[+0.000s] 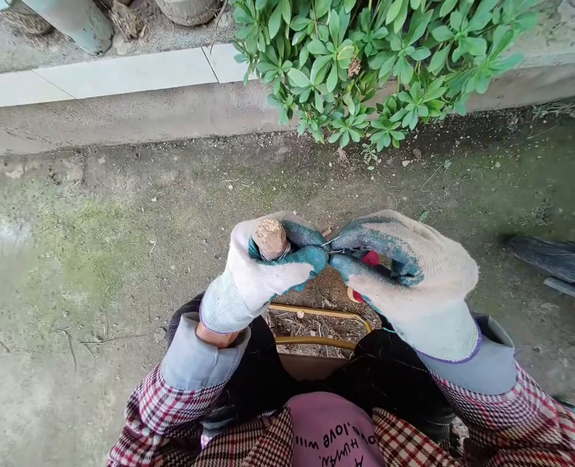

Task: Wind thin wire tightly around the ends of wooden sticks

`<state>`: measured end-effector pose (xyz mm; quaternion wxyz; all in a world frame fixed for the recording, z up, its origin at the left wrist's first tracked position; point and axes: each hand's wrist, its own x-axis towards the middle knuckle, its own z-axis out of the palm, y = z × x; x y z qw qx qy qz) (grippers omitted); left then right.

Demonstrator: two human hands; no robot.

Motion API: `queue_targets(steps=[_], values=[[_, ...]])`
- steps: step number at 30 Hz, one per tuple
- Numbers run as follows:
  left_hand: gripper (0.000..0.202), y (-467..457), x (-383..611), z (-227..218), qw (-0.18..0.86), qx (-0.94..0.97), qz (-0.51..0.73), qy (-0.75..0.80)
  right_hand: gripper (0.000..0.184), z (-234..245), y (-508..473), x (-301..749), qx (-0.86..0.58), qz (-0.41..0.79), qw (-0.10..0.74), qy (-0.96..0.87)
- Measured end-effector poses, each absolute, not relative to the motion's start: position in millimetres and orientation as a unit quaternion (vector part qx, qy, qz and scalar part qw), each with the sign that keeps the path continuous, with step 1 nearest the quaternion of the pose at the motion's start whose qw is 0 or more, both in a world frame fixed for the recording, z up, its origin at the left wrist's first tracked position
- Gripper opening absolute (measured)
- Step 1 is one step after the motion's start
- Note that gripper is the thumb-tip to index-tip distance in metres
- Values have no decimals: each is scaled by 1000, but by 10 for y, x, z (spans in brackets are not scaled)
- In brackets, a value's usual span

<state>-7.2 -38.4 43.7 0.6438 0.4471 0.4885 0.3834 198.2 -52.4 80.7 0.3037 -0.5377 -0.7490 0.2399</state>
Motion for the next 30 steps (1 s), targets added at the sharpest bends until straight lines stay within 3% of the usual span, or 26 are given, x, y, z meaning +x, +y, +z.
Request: queue_targets(steps=[16,23,30], values=[[27,-387,-49,494,653,448,344,504,11,859,-560,2012,-547,177,283,-768],[25,-374,-81,466,685,419,331,495,15,926,-553,2001,-553,169,231,-783],[25,-400,-27,434,680,424,345,489,9,894,-574,2009,-540,138,251,-792]])
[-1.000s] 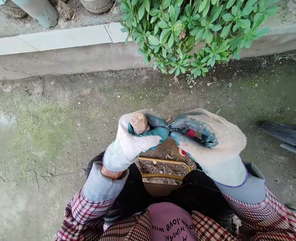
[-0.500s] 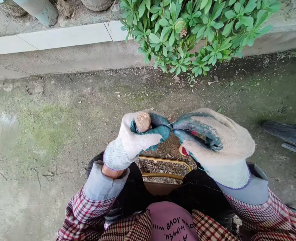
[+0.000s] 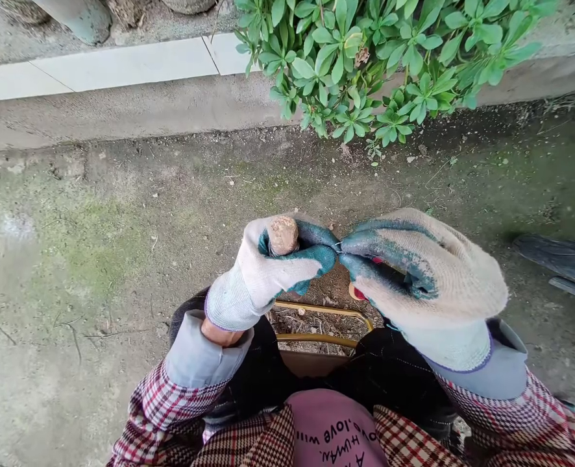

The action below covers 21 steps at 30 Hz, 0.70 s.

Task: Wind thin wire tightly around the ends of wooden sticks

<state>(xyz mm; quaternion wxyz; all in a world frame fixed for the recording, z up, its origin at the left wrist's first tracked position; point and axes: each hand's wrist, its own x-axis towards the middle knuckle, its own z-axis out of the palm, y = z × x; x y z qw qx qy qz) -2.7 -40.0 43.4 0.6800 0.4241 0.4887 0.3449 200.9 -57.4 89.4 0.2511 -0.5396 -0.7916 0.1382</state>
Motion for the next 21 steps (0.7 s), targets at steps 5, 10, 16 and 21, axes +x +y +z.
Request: queue_targets(steps=[5,10,16,21], values=[[15,-427,19,460,606,488,399,485,12,803,-562,1968,-537,128,301,-777],[13,-470,-11,550,414,635,411,506,12,705,-557,1927,-571,327,364,-660],[20,-432,-114,517,110,834,346,416,15,521,-482,1879,-515,630,417,-405],[15,-349,-160,429,0,896,301,325,29,378,-536,1766,-442,756,418,-239]])
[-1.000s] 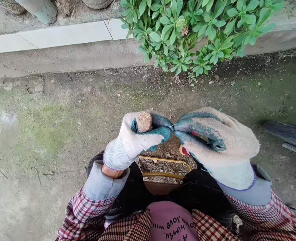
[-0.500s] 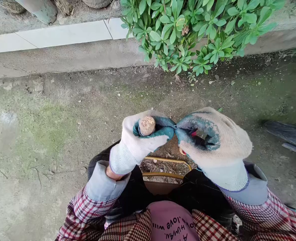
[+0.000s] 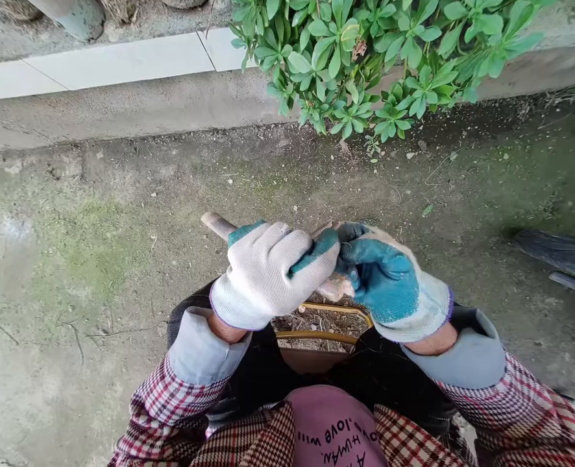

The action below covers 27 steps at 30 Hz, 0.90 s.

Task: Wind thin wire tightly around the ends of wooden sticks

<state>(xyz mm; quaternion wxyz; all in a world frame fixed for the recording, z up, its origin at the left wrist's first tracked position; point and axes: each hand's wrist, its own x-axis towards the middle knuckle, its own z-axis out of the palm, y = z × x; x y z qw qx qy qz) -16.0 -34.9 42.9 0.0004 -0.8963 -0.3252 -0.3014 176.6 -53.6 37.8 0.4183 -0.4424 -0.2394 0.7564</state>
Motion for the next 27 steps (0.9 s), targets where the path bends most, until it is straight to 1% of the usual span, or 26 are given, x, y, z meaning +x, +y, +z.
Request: queue_targets(steps=[1,3,5,7,10,12,13,15,18,21,27], values=[[15,-347,-165,419,-6,-895,-303,-327,30,386,-554,1759,-428,768,419,-227],[15,-348,-172,414,-43,-868,-326,-372,26,446,-575,1785,-392,793,412,-218],[15,-344,-168,427,-117,-796,-367,-468,19,528,-570,1857,-366,807,407,-224],[15,-327,-143,455,-220,-698,-401,-551,16,582,-547,1943,-382,786,420,-242],[10,-302,-63,506,-370,-608,-391,-584,14,587,-522,2012,-482,675,457,-321],[8,-299,-5,536,-433,-585,-367,-579,4,573,-525,2006,-542,569,463,-410],[8,-303,18,548,-454,-576,-364,-575,6,572,-531,1995,-559,517,454,-462],[7,-314,46,570,-475,-561,-371,-567,19,586,-544,1973,-569,434,414,-563],[7,-332,51,596,-471,-559,-382,-565,25,625,-553,1962,-564,355,358,-653],[9,-363,45,610,-440,-582,-379,-569,22,633,-547,1964,-553,328,355,-679],[7,-474,49,613,-379,-630,-348,-582,15,585,-524,1965,-544,321,360,-687]])
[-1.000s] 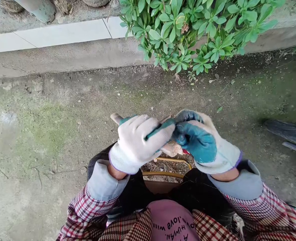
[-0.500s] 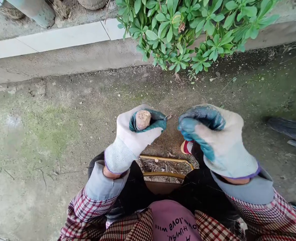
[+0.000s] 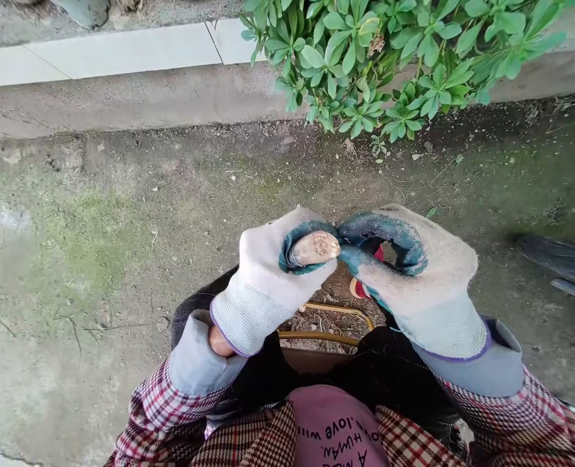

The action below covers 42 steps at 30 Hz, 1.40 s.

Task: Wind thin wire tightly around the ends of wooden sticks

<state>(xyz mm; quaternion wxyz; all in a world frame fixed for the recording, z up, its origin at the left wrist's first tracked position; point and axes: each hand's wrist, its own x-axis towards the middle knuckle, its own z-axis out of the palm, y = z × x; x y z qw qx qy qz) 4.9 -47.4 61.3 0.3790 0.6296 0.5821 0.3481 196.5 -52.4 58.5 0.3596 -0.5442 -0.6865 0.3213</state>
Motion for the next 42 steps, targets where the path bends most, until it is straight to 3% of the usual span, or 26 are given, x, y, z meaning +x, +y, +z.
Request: queue_targets(steps=[4,12,17,18,20,23,30,42], values=[[7,-476,51,644,404,641,333,562,9,624,-518,1974,-547,330,354,-683],[6,-424,73,596,578,489,332,563,13,602,-482,2048,-559,211,278,-752],[13,-448,-17,480,649,420,329,543,14,450,-341,2281,-606,356,503,-502],[13,-437,-24,466,655,413,329,541,13,441,-334,2289,-609,390,502,-475],[11,-406,-19,453,659,410,330,537,6,451,-351,2249,-598,431,483,-472],[7,-373,7,462,644,425,332,542,14,509,-410,2139,-564,482,423,-520],[10,-362,25,506,651,427,310,546,6,555,-442,2119,-543,449,366,-608],[11,-285,40,582,695,410,259,531,10,624,-410,2117,-477,202,277,-809]])
